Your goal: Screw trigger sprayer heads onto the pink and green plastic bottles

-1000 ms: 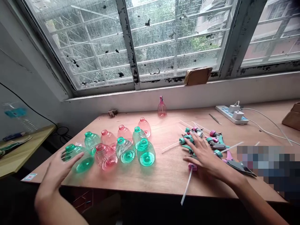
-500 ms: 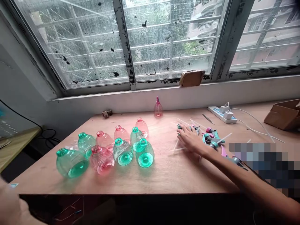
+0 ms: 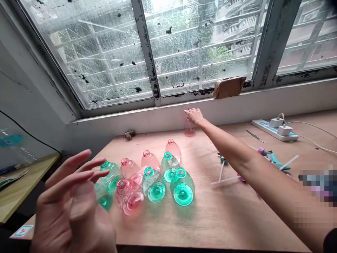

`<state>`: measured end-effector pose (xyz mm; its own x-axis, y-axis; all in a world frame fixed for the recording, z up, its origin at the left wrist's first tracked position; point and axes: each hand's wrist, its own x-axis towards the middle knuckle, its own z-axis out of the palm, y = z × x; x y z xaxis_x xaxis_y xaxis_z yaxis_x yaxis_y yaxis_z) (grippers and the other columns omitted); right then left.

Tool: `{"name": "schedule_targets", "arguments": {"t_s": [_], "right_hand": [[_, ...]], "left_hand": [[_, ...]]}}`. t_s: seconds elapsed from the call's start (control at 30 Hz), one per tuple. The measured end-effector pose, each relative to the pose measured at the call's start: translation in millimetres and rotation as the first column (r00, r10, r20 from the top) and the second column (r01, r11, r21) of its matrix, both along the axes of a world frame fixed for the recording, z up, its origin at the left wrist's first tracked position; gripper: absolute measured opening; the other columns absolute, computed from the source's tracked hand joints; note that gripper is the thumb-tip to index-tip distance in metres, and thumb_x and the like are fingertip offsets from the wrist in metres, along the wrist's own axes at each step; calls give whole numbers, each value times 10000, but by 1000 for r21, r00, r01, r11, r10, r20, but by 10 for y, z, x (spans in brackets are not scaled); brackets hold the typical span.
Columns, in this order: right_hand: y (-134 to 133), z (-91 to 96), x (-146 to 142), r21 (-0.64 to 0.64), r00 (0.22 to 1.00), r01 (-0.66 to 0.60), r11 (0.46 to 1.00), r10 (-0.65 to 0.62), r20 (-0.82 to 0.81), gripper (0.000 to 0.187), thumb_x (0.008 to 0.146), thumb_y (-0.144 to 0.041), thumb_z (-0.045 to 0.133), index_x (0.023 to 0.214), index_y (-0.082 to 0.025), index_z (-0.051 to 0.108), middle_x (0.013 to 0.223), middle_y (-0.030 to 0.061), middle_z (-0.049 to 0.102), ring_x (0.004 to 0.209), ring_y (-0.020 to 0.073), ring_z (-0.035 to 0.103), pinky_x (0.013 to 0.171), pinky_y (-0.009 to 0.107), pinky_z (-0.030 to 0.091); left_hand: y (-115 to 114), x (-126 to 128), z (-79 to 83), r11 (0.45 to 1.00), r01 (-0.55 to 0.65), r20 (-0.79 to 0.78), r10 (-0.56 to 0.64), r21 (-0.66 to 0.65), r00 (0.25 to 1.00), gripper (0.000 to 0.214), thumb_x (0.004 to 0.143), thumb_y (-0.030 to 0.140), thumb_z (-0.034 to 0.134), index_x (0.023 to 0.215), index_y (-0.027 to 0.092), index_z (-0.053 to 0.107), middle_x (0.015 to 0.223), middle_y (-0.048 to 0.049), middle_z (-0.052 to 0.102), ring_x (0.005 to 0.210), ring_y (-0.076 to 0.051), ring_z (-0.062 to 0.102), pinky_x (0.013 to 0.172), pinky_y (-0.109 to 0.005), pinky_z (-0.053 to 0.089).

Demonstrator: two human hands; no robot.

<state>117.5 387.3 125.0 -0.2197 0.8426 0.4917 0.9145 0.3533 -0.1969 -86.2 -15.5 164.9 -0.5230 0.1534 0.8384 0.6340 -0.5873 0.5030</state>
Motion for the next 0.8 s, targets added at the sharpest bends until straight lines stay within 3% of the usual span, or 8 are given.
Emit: {"name": "schedule_targets", "arguments": {"t_s": [0.1, 0.27, 0.43, 0.6, 0.8], "right_hand": [[33, -213, -107, -19, 995, 76, 997, -77, -56, 371, 1007, -343, 667, 1341, -193, 613, 1371, 110, 632, 1145, 277, 671, 947, 496, 587], [64, -648, -266, -73, 956, 225, 972, -235, -177, 462, 1010, -331, 661, 1437, -204, 540, 1487, 129, 540, 1216, 298, 635, 982, 508, 571], [121, -902, -133, -185, 918, 306, 934, -341, -203, 504, 990, -362, 692, 1447, -220, 532, 1476, 140, 551, 1165, 292, 664, 951, 497, 588], [141, -990, 71, -191, 943, 274, 943, -303, -139, 426, 997, -362, 680, 1380, -200, 587, 1419, 118, 601, 1188, 297, 652, 973, 522, 572], [231, -973, 188, -116, 988, 139, 983, -146, -49, 391, 1000, -339, 677, 1354, -189, 605, 1390, 112, 621, 1175, 290, 659, 971, 518, 572]], "left_hand": [[9, 201, 49, 992, 81, 106, -92, 101, 990, 71, 712, 194, 712, 775, 209, 683, 1075, -73, 757, 779, -261, 708, 681, -400, 491], [8, 232, 19, 994, 104, 98, -108, 42, 989, 98, 770, 155, 705, 832, 231, 712, 1135, -45, 752, 828, -256, 718, 730, -413, 520], [39, 189, -35, 991, 136, 50, -137, 14, 989, 47, 828, 157, 712, 843, 202, 710, 1153, -65, 743, 829, -246, 721, 708, -389, 518], [12, 307, -30, 990, 138, 50, -136, -40, 989, 35, 896, 197, 681, 865, 208, 694, 1167, -62, 720, 876, -244, 710, 751, -397, 530], [21, 375, -30, 987, 146, 91, -140, -62, 986, 96, 947, 183, 613, 878, 223, 666, 1201, -55, 678, 866, -225, 684, 791, -394, 507]]}}
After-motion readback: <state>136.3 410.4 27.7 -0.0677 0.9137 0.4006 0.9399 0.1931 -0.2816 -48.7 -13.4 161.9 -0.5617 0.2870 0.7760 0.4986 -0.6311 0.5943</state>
